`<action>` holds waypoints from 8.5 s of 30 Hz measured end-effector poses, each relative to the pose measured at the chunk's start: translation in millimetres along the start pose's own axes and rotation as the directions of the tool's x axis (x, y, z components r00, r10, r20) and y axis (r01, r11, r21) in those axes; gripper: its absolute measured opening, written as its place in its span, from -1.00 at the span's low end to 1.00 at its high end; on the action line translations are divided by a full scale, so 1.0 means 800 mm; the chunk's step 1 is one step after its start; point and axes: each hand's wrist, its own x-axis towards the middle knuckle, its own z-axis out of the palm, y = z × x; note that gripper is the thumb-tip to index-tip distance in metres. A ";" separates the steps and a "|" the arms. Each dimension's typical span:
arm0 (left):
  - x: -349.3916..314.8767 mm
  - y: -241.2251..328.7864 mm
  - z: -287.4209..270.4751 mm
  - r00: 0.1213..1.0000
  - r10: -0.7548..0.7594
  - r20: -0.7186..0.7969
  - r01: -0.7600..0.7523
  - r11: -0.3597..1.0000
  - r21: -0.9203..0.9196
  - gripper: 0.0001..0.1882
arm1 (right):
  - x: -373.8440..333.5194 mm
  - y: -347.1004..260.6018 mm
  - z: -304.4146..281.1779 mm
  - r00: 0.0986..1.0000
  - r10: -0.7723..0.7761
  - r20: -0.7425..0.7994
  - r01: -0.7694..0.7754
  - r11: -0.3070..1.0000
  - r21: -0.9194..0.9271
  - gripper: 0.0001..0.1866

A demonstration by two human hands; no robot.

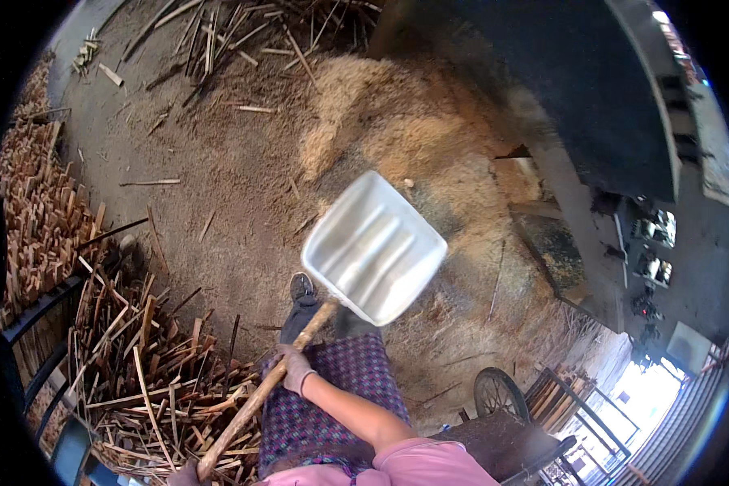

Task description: The person gathers and stacks wooden planks in a workshop. They then use a shovel to scoop sawdust from the floor and load it into a wheelbarrow. The person wears gloves and is seen working in a wood processing facility.

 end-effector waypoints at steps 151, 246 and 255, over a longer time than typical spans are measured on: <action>0.111 0.374 0.002 0.345 0.938 0.021 -0.870 0.312 0.382 -0.62 | -0.509 0.058 -0.425 0.086 -0.984 -0.154 0.738 -0.040 0.673 -0.78; 0.510 0.156 0.049 0.934 0.228 -0.274 -0.281 0.945 -0.170 -0.58 | 0.161 -0.365 0.117 0.913 -0.408 0.025 0.403 0.908 0.113 -0.77; 0.370 0.020 0.054 0.923 0.322 -0.209 -0.329 0.944 -0.001 -0.14 | 0.228 -0.147 0.036 0.973 -0.222 0.068 0.204 0.958 0.202 -0.79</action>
